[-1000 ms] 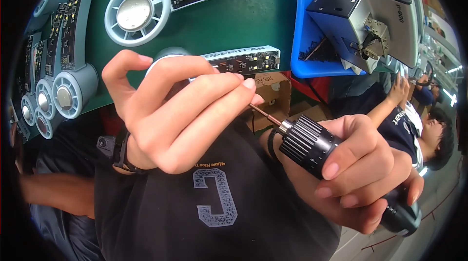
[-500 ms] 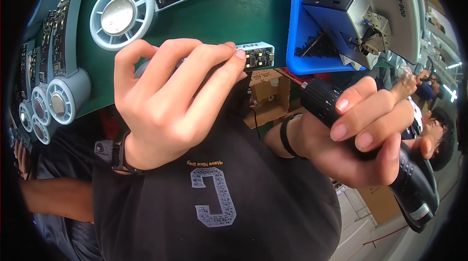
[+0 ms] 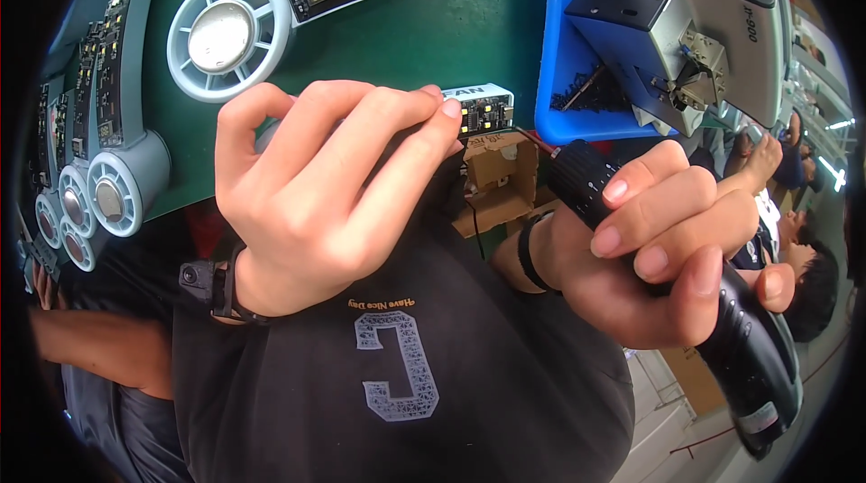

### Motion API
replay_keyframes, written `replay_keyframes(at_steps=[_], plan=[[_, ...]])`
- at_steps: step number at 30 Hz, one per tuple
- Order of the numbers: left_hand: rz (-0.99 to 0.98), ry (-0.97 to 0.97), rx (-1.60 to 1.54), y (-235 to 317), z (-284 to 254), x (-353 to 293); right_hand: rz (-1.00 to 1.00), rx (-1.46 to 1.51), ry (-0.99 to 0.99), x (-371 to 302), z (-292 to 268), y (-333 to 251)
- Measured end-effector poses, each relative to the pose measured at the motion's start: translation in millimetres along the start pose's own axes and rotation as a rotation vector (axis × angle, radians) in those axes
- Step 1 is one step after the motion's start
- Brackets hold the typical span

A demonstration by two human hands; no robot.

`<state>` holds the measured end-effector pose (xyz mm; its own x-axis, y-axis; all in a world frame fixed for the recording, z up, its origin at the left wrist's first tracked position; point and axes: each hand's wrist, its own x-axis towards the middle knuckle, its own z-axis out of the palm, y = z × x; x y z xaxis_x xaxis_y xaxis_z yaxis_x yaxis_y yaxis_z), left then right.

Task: The person assembles handheld fans by fitting a circuit board into a fan housing and driving a screw into the assembly with a power screwdriver. They repeat this process for multiple units, setting each completed fan aside on the workbench.

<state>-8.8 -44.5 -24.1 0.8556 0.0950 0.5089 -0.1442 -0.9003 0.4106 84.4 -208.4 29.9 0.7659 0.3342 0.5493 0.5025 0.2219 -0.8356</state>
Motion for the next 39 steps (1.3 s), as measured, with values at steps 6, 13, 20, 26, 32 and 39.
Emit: replay_keyframes(at_steps=[6, 13, 20, 26, 32, 39], plan=[[-0.007, 0.02, -0.001, 0.9, 0.0, -5.2, -0.038, 0.093, 0.135, -9.9, -0.4, -9.7], [-0.004, -0.041, -0.006, 3.6, -7.9, 3.8, -0.081, 0.139, 0.255, -3.7, 2.1, -16.1], [0.043, -0.145, -0.053, 1.5, -17.7, 9.2, -0.248, -0.08, 0.335, 13.3, -63.1, -8.0], [0.068, -0.13, -0.015, -4.4, -14.9, 5.9, -0.208, -0.054, 0.332, 59.5, -90.4, -9.6], [0.052, -0.135, -0.009, -2.7, -15.3, 6.2, -0.121, -0.169, 0.233, 72.6, -81.3, 9.2], [0.066, -0.127, -0.017, -4.8, -12.6, 7.5, -0.135, -0.233, 0.04, 87.7, -87.0, 17.9]])
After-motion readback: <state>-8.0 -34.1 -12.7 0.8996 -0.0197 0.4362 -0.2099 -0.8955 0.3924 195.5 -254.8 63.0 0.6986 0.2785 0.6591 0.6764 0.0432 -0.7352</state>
